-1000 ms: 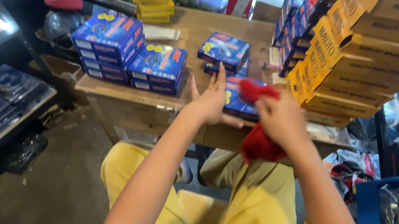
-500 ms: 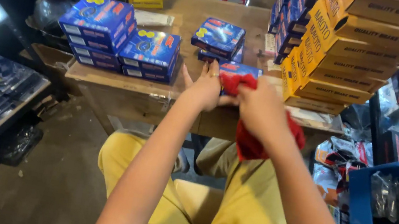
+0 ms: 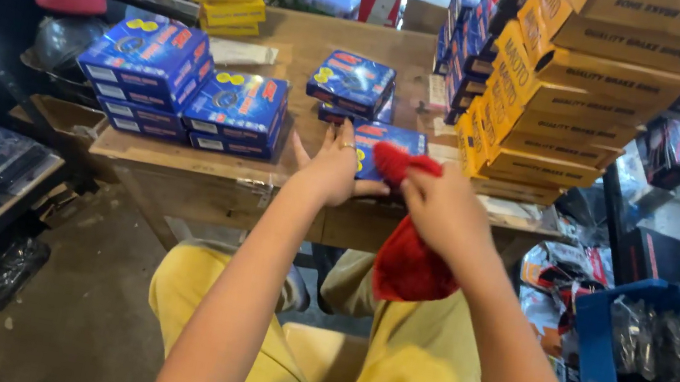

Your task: Cleaning and organizing stacks of brake shoe boxes using a red cloth.

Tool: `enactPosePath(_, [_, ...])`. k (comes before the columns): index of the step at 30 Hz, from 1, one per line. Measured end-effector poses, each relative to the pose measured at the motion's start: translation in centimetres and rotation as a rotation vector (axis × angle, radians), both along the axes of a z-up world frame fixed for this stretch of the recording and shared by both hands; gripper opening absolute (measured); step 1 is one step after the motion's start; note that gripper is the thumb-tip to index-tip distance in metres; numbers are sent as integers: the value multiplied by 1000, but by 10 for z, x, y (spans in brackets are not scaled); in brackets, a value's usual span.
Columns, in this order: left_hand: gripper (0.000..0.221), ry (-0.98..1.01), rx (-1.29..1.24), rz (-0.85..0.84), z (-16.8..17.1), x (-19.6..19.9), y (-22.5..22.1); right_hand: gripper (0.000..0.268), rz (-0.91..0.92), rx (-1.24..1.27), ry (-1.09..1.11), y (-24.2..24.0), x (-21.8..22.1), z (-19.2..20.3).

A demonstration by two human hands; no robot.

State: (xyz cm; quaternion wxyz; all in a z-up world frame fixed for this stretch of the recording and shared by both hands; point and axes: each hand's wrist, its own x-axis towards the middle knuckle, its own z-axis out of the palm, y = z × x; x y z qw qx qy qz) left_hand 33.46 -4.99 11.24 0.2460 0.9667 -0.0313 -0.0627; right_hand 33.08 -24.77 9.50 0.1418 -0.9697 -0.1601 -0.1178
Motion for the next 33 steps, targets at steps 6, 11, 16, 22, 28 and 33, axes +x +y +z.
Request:
enactPosePath(6, [125,9,1,5,-4,5,1,32,-69,-24,-33,4,-32,9])
enactPosePath(11, [126,8,-29,-11,4,-8,-1,35,-127,-76,79,-15,-4,-10])
enactPosePath(16, [128,2,-39,-7,11,-9,-1,35,-169,-88,50,-18,-12,-16])
enactPosePath(22, [123,-3,-4,-9,8,-6,-1,32,40,54,-195,6,-9,9])
enactPosePath(28, [125,12,-3,-2,-4,1,0,36,-137,-22,8,37,45,5])
enactPosePath(33, [119,34,63,-3,-34,34,5,30,-80,-114,-79,72,48,-4])
